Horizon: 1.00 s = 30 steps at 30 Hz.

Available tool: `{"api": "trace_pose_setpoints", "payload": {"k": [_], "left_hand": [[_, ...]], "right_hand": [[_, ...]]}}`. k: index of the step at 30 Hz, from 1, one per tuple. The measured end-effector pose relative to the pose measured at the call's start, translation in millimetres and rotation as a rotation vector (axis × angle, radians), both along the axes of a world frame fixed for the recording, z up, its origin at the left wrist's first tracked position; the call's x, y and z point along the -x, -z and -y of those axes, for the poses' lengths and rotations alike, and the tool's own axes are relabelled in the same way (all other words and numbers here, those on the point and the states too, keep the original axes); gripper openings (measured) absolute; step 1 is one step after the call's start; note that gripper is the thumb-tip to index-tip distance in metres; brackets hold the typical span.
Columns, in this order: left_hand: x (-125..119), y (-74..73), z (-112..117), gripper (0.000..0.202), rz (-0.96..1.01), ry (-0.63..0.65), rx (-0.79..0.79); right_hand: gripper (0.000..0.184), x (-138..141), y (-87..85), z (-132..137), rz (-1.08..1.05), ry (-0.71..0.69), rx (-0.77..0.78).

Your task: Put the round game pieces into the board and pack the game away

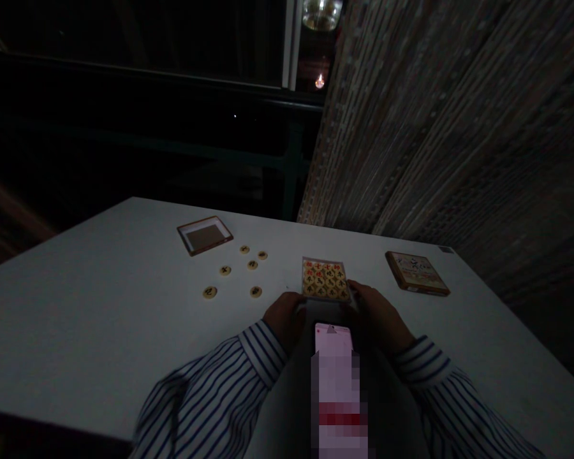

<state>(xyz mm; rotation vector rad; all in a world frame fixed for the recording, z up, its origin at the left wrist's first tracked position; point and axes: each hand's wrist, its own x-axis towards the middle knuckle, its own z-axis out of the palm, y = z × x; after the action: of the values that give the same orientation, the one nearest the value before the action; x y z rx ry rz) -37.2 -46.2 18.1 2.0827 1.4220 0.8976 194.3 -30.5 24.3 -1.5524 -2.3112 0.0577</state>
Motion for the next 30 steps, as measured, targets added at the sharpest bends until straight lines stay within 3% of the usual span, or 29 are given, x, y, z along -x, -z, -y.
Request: {"api": "trace_pose_setpoints", "payload": {"k": [6, 12, 23, 30], "left_hand": [[1.0, 2.8, -0.9, 0.018, 0.050, -0.006, -0.091], [4.5, 1.5, -5.8, 0.015, 0.094, -0.010, -0.159], [9.5, -15.9, 4.8, 0.016, 0.059, 0.018, -0.142], [31.0, -26.1, 16.9, 0.017, 0.065, 0.008, -0.153]], "right_hand": [[0.050, -2.1, 1.0, -1.0, -0.025, 0.003, -0.099], [0.047, 1.3, -11.9, -1.2, -0.024, 0.036, -0.166], [0.039, 16.0, -32.6, -7.1, -0.025, -0.012, -0.215], [0.036, 29.6, -47.8, -12.1, 0.002, -0.100, -0.200]]}}
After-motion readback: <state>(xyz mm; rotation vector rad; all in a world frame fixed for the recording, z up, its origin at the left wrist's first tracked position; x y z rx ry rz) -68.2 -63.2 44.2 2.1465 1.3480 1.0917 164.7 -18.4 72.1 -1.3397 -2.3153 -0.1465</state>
